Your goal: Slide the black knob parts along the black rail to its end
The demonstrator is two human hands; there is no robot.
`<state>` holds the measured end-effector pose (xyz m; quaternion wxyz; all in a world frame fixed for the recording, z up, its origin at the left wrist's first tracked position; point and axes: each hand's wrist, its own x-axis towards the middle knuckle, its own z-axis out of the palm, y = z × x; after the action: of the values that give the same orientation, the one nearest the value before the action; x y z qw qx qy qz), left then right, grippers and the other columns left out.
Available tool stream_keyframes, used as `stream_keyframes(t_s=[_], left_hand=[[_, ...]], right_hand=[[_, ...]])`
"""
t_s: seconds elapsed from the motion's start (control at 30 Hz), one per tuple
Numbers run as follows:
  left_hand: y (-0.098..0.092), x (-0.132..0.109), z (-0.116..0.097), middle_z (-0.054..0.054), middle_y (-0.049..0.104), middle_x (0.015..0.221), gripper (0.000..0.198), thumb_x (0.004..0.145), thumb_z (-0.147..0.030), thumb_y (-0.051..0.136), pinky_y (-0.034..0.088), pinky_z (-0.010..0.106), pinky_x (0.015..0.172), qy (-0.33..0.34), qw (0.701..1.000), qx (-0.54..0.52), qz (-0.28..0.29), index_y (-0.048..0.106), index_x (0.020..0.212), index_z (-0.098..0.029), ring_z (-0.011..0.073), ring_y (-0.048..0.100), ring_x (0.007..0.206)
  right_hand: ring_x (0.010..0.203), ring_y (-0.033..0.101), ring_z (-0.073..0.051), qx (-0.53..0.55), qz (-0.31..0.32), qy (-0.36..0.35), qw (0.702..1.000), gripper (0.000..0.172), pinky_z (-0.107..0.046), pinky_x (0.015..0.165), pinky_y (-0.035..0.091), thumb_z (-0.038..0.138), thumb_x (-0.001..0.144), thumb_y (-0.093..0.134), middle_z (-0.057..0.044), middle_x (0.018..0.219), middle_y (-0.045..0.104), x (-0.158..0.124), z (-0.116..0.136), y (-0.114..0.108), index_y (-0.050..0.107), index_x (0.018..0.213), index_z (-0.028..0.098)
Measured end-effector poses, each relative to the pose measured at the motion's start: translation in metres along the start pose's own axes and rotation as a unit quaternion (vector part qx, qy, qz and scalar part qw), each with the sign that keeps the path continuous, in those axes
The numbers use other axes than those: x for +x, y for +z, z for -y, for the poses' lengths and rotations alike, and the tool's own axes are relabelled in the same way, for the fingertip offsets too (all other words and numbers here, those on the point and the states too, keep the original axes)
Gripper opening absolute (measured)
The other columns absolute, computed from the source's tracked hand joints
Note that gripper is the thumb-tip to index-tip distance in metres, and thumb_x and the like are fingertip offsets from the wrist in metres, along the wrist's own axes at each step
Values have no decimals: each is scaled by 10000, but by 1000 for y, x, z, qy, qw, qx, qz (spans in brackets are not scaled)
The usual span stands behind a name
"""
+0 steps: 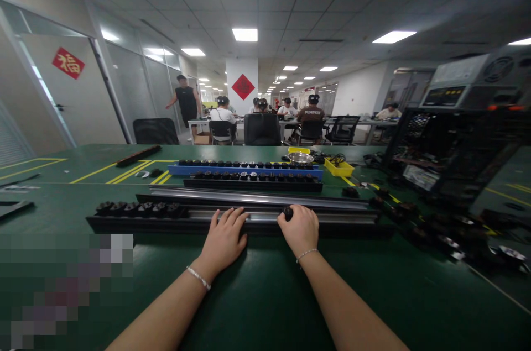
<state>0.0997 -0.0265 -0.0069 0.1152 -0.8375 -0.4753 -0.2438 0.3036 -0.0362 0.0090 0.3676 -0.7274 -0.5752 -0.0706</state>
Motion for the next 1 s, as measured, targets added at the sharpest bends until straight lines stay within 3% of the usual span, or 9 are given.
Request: stream_keyframes(t_s=[1.0], left_hand=[[0,1,3,49,514,1330,465,772,-249,509,263,503,1044,2,1000,11,-4,501,1235,-291,277,423,1247]], right_hand=[[931,548,-253,-56,-33,52,997,177,-428,935,296,339,712,491,-105,849,635,8,-29,-12,543,785,187]])
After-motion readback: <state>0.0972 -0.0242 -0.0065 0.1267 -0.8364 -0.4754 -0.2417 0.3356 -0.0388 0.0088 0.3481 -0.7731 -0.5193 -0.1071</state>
